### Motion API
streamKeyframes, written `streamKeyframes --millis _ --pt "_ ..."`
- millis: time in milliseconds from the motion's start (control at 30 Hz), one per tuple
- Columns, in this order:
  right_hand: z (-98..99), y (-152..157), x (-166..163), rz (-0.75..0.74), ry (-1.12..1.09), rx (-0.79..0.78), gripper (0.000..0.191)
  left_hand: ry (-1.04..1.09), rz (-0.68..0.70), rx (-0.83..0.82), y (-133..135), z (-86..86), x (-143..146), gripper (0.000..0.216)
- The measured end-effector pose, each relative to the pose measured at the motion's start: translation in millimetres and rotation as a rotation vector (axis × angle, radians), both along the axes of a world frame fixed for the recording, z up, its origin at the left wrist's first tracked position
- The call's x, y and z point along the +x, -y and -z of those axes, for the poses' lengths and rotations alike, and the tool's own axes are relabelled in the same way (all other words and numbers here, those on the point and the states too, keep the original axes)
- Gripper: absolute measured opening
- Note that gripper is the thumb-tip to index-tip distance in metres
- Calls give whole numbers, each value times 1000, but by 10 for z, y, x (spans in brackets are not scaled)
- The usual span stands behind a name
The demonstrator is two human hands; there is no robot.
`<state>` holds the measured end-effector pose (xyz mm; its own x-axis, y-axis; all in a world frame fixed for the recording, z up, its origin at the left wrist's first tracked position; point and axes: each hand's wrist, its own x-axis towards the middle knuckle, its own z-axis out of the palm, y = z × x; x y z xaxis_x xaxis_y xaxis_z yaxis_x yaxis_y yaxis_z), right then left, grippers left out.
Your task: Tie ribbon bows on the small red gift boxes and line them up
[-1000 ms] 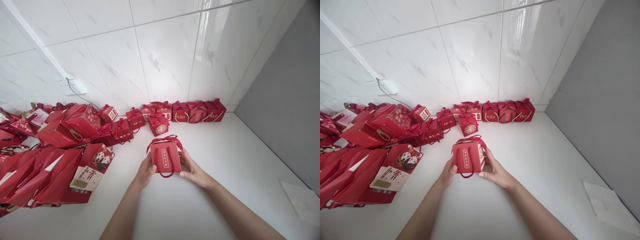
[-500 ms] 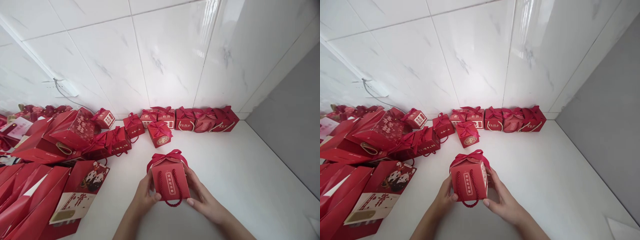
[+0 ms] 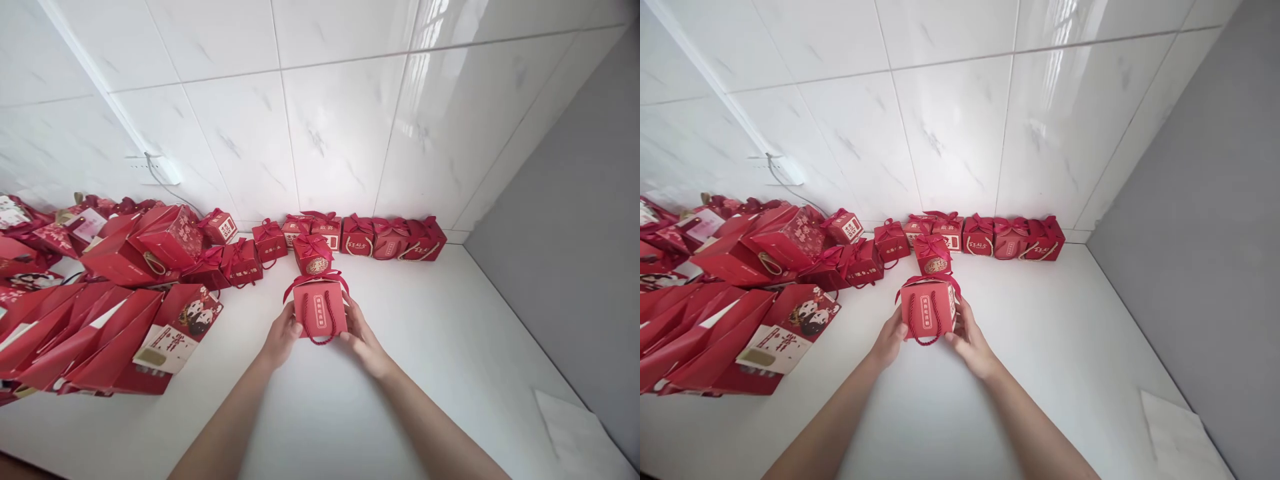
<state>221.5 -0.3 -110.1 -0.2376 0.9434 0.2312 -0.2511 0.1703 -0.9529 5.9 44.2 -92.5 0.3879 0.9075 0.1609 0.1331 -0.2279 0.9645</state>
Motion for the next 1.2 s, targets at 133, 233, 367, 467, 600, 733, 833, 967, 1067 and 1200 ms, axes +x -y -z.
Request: streamKeyframes --millis 133,233,367,467,600,733,833,967,1067,1200 --pt "-9 -26 -74 100 35 26 82 -5 -194 -90 -15 4 51 60" --pt "-15 -34 -128 170 57 24 92 11 -342 -63 42 -25 118 49" --pt "-8 20 -187 323 155 102 95 -17 -380 32 166 -107 183 44" --pt "-10 77 -182 371 309 279 91 -12 -279 67 216 -165 189 68" --pt "-31 101 -123 351 380 373 73 130 -163 -152 173 -171 166 72" --pt "-62 140 -114 317 389 413 71 280 -33 -314 107 -120 158 61" --pt "-74 190 -141 291 393 410 68 350 -32 -371 92 -85 175 60" --pt "-38 180 -156 313 361 327 57 393 -86 -392 81 -50 196 63" --pt "-87 191 -178 498 291 319 36 439 -127 -370 61 -28 204 63" --pt "-532 531 -245 427 98 292 18 495 -161 -396 25 -27 210 62"
